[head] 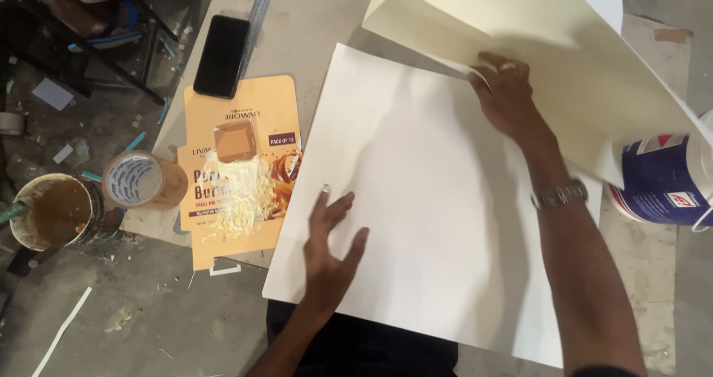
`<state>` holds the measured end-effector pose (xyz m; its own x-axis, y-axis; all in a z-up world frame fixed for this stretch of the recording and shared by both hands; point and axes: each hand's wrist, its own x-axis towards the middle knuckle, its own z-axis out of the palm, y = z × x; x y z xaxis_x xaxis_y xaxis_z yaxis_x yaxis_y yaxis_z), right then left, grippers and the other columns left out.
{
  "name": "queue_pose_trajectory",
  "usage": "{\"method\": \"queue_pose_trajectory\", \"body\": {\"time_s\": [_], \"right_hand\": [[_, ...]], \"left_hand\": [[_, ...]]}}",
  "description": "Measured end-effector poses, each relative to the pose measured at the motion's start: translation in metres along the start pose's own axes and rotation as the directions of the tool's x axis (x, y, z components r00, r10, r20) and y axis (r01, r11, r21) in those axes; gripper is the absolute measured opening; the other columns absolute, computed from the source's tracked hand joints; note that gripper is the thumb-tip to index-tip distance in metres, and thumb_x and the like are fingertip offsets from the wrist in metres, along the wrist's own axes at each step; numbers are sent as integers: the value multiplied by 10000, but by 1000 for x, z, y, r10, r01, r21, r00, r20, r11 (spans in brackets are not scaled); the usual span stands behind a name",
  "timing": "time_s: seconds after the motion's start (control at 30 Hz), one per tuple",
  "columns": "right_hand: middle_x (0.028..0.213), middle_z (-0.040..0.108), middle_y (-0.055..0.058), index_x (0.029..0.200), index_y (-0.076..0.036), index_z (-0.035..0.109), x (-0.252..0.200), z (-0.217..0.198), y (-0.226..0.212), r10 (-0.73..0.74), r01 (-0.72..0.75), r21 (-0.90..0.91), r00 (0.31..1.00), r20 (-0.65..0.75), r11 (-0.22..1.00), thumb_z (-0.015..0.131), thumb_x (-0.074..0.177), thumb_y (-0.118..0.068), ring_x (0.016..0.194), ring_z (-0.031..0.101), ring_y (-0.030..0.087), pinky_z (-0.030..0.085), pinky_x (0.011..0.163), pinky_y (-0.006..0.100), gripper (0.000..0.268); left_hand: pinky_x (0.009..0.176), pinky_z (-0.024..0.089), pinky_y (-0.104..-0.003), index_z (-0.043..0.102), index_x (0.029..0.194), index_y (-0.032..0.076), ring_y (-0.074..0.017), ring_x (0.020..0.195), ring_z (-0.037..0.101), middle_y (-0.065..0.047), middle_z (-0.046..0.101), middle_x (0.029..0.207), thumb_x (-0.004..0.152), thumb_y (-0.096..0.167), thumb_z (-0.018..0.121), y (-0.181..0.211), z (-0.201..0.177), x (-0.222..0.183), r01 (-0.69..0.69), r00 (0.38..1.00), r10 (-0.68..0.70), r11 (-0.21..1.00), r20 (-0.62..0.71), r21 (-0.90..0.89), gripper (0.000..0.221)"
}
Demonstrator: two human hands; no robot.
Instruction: Handling and organizing large white paper sheets on a cluttered work surface.
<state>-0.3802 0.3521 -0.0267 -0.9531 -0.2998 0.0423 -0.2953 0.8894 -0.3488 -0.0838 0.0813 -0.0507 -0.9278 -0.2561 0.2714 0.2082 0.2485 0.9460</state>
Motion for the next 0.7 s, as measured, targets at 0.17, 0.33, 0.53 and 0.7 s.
{"method": "queue_pose_trajectory", "body": {"time_s": [0.17,0.33,0.53,0.7], "right_hand": [[1698,221,98,1347,-131,633,67,16,17,124,-123,-13,985,118,992,421,1026,-525,1500,133,430,240,1121,701,552],[1729,135,106,1344,-106,648,93,25,-2,240,-254,44,948,210,966,442,964,-668,1547,-21,448,79,1136,814,708],[1705,163,119,1271,-144,666,109,28,4,252,-276,91,945,210,957,516,827,-812,1556,38,432,81,1134,811,816],[1708,252,131,1373,-141,622,126,30,20,275,-309,57,903,329,949,445,805,-900,1569,147,452,216,1185,747,964]], "left_hand": [[1109,468,-469,448,1439,-29,-394,1333,559,-223,608,1388,859,140,787,2,9,2,-50,997,31,958,69,283,693],[1080,492,-453,482,1422,-35,-391,1303,579,-228,599,1380,858,142,775,-3,12,0,25,999,-33,971,30,236,659],[1059,491,-454,536,1373,-12,-380,1261,595,-206,625,1346,837,143,786,-11,16,-5,-16,1000,14,959,10,281,612],[1072,468,-460,553,1341,-5,-378,1286,581,-197,622,1359,835,129,772,-3,12,-1,9,996,-37,946,82,324,568]]}}
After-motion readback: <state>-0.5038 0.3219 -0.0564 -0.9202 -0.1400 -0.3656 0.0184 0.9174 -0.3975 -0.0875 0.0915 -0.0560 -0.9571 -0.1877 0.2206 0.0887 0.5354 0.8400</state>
